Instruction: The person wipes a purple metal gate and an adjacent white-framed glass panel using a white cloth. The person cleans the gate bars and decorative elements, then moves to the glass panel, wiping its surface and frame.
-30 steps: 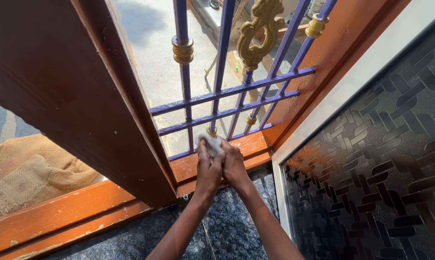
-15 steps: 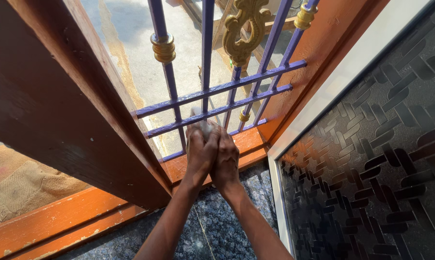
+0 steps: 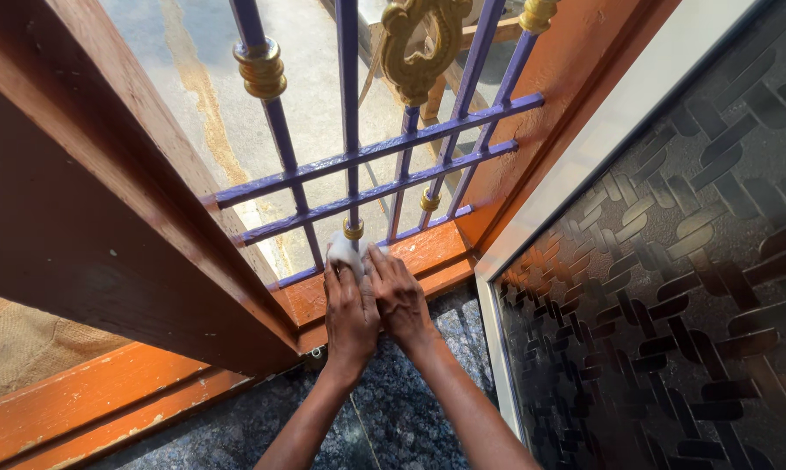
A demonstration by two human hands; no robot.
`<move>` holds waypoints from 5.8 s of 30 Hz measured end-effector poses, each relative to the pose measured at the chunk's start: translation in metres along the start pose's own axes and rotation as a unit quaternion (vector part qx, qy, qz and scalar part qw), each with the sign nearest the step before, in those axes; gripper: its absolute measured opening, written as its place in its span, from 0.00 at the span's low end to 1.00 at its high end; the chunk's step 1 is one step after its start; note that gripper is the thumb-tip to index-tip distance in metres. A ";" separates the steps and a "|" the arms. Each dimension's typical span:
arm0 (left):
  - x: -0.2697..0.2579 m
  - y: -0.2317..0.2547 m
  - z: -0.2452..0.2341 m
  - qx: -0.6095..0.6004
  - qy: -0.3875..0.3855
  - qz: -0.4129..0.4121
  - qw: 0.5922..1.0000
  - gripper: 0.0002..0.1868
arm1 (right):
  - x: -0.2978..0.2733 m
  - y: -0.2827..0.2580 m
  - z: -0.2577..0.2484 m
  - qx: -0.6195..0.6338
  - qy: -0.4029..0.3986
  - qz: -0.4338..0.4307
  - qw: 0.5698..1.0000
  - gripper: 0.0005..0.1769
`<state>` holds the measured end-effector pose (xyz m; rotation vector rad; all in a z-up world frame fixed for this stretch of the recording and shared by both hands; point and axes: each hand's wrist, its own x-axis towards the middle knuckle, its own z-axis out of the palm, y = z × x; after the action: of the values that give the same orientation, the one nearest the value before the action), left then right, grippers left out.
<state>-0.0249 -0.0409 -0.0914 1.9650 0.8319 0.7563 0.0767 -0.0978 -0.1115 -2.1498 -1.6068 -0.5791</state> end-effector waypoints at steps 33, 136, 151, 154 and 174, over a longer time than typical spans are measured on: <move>-0.017 -0.042 0.014 -0.619 0.276 -0.251 0.691 0.30 | 0.009 -0.067 0.026 0.666 -0.101 0.457 0.581 0.27; 0.060 -0.019 0.085 -0.459 0.008 -0.343 0.819 0.18 | 0.021 0.021 -0.041 0.115 -0.172 0.386 0.899 0.21; 0.028 -0.036 0.058 -0.537 0.176 -0.316 0.762 0.26 | 0.028 -0.043 -0.063 0.116 -0.057 0.295 0.947 0.17; 0.031 -0.044 0.057 -0.551 0.152 -0.313 0.758 0.23 | 0.037 -0.046 -0.059 0.092 -0.070 0.274 0.955 0.20; 0.017 -0.034 0.037 -0.496 0.207 -0.310 0.785 0.10 | 0.016 -0.046 -0.049 0.107 -0.175 0.237 0.950 0.15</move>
<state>0.0046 -0.0313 -0.1344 0.5254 0.9680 0.9480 0.0321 -0.0991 -0.0587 -2.4381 -1.1606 0.1260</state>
